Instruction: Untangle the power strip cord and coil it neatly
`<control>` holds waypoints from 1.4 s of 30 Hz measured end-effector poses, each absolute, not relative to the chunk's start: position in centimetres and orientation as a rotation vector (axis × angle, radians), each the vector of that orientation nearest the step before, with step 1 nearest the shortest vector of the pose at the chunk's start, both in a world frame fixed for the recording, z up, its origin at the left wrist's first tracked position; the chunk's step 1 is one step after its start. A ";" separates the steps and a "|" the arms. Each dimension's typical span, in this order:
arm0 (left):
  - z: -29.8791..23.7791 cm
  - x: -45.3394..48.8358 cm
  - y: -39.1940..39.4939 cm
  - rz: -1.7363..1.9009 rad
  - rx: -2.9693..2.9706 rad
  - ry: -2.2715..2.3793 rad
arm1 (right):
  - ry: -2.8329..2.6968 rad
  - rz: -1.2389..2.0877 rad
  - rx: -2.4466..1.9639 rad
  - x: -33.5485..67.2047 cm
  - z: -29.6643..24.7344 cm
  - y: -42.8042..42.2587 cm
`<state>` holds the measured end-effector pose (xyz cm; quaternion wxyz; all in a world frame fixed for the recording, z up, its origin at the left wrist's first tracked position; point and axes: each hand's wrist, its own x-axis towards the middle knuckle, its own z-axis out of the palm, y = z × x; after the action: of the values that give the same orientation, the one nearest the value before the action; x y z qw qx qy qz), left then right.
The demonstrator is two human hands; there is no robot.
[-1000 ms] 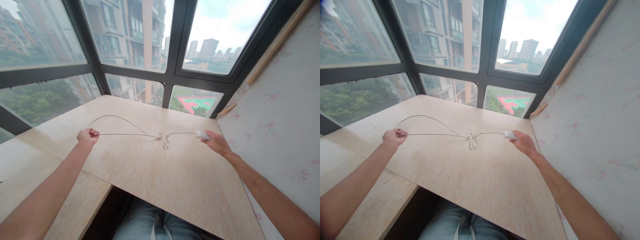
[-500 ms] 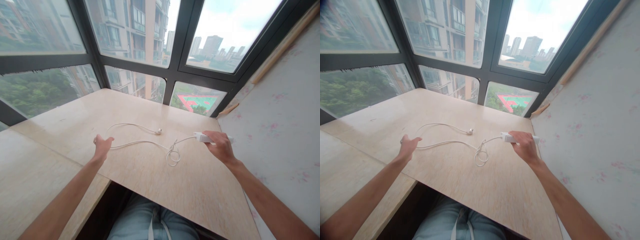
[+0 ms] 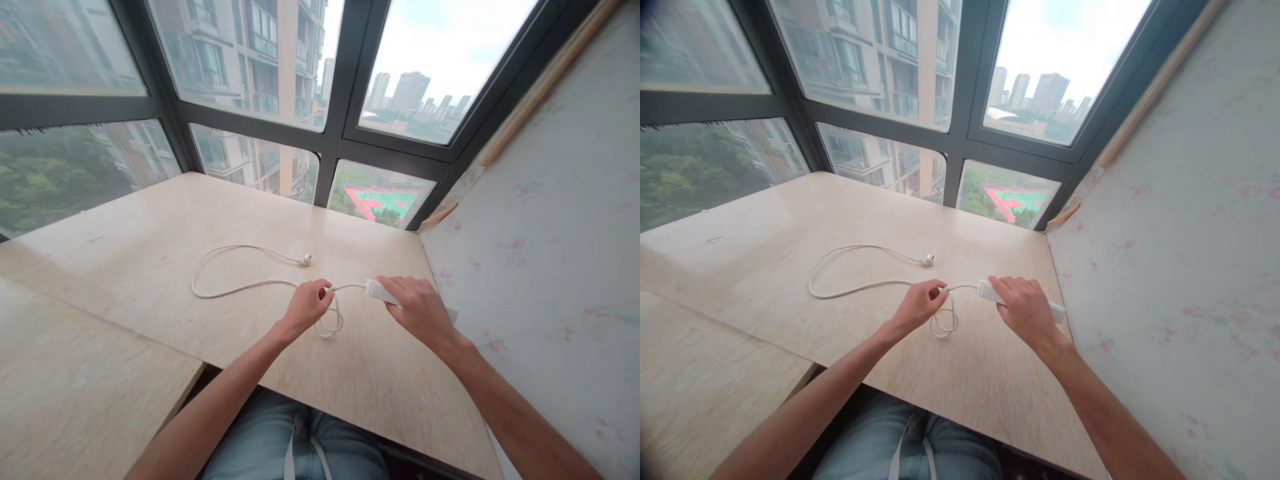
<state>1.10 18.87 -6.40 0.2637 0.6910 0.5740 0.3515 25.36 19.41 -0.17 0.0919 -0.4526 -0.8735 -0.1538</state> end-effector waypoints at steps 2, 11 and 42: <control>-6.7 1.3 18.8 1.027 1.723 1.528 | -2.618 -0.390 -1.397 25.1 -0.2 18.7; -3.7 2.8 19.4 1.142 1.128 1.311 | -2.779 -0.003 -1.430 19.6 -1.3 15.9; -2.4 8.7 9.5 0.892 2.581 1.269 | -1.246 1.817 -0.868 22.7 -5.9 15.0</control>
<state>8.69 9.48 -2.44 0.0651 0.8554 0.4204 0.2956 22.66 14.96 -5.92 0.3773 -0.3397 -0.4873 0.7105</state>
